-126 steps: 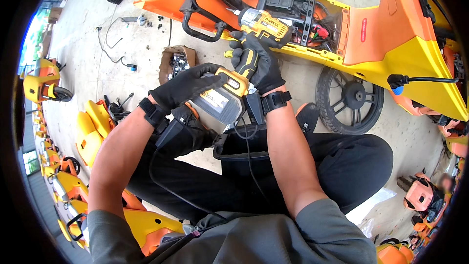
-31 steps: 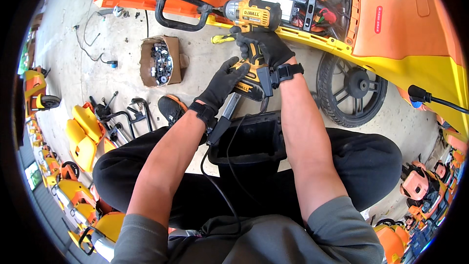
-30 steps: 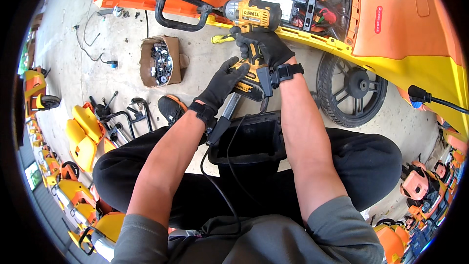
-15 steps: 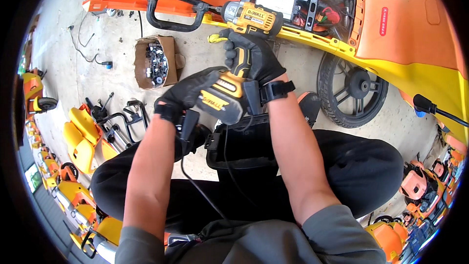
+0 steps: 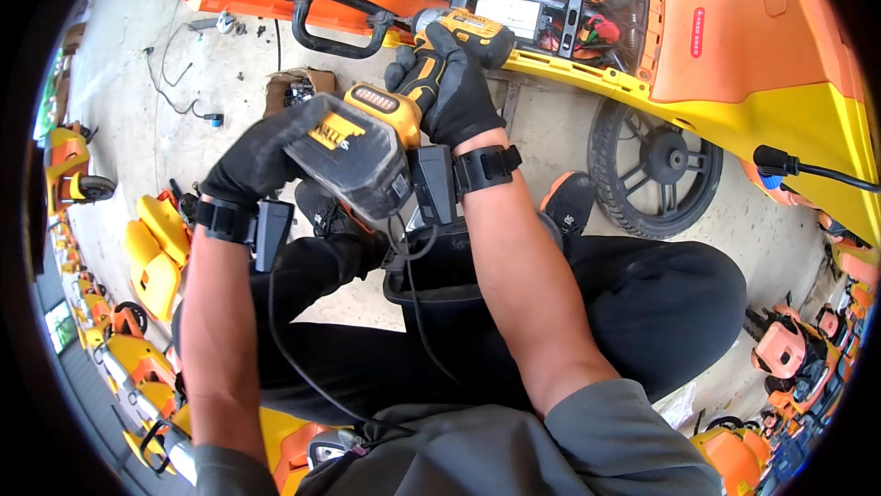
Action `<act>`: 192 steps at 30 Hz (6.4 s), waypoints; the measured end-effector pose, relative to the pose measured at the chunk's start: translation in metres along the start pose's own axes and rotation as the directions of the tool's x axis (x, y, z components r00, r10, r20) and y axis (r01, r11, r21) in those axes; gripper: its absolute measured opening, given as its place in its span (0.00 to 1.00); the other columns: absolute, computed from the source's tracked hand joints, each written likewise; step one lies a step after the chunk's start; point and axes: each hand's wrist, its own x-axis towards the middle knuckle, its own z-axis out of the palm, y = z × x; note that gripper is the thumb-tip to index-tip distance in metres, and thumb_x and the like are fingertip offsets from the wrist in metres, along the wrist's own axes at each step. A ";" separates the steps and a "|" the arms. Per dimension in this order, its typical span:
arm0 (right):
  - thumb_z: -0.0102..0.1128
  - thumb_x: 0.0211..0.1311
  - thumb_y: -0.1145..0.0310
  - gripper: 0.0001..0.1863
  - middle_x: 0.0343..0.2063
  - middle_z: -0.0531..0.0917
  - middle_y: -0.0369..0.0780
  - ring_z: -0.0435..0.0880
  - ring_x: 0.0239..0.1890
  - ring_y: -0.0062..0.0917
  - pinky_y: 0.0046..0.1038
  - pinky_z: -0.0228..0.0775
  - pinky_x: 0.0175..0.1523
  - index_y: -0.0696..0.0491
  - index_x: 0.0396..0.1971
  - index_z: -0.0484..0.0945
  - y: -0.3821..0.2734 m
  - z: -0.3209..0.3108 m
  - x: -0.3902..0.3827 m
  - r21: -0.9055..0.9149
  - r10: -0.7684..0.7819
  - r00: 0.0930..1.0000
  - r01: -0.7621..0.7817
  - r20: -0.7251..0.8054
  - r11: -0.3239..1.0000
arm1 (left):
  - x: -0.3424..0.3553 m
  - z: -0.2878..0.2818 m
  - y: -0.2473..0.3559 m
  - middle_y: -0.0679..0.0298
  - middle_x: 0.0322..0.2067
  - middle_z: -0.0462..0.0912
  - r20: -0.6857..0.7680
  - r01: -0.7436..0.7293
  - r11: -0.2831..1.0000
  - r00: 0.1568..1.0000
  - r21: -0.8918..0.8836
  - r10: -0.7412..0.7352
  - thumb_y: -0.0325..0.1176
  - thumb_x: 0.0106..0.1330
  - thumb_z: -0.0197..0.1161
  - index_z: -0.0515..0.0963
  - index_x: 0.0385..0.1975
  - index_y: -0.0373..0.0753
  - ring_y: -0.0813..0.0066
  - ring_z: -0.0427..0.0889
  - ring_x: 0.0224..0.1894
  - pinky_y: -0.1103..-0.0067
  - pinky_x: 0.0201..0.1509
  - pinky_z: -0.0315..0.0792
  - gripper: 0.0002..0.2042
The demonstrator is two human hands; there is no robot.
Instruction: The person removes an orange plastic cover from an electric scooter and uses a power drill to work on internal wiring and frame components.
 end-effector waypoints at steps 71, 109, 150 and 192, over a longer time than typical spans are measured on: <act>0.69 0.48 0.73 0.39 0.49 0.75 0.51 0.75 0.51 0.44 0.36 0.68 0.54 0.61 0.59 0.56 0.088 0.023 -0.029 -0.801 -0.149 0.797 0.538 0.585 -0.264 | 0.032 -0.043 -0.006 0.52 0.50 0.79 -0.272 0.064 0.815 0.955 0.576 0.117 0.21 0.53 0.63 0.74 0.53 0.35 0.56 0.78 0.52 0.72 0.60 0.71 0.24; 0.63 0.53 0.70 0.26 0.42 0.73 0.48 0.75 0.46 0.43 0.39 0.70 0.48 0.56 0.50 0.62 0.143 -0.016 0.070 -0.622 -0.441 0.839 0.537 0.320 0.570 | 0.043 -0.030 0.014 0.58 0.38 0.80 -0.276 0.492 0.820 0.777 -0.294 -0.565 0.38 0.61 0.67 0.71 0.50 0.32 0.75 0.79 0.38 0.77 0.44 0.75 0.22; 0.55 0.62 0.73 0.23 0.48 0.72 0.44 0.74 0.52 0.33 0.32 0.68 0.55 0.57 0.55 0.61 0.145 -0.012 0.068 -0.283 -0.246 0.941 0.307 0.232 0.909 | 0.046 -0.030 0.025 0.53 0.37 0.79 -0.325 0.558 0.816 0.752 -0.150 -0.574 0.43 0.56 0.69 0.69 0.49 0.31 0.66 0.79 0.38 0.73 0.45 0.74 0.27; 0.60 0.52 0.73 0.27 0.44 0.72 0.52 0.73 0.47 0.48 0.41 0.67 0.50 0.61 0.53 0.64 0.123 -0.016 0.026 -0.776 -0.354 0.697 0.496 0.623 -0.389 | 0.042 -0.056 0.011 0.60 0.43 0.80 -0.170 0.550 0.623 0.659 -0.555 -0.733 0.37 0.68 0.59 0.71 0.52 0.28 0.79 0.77 0.47 0.82 0.52 0.71 0.20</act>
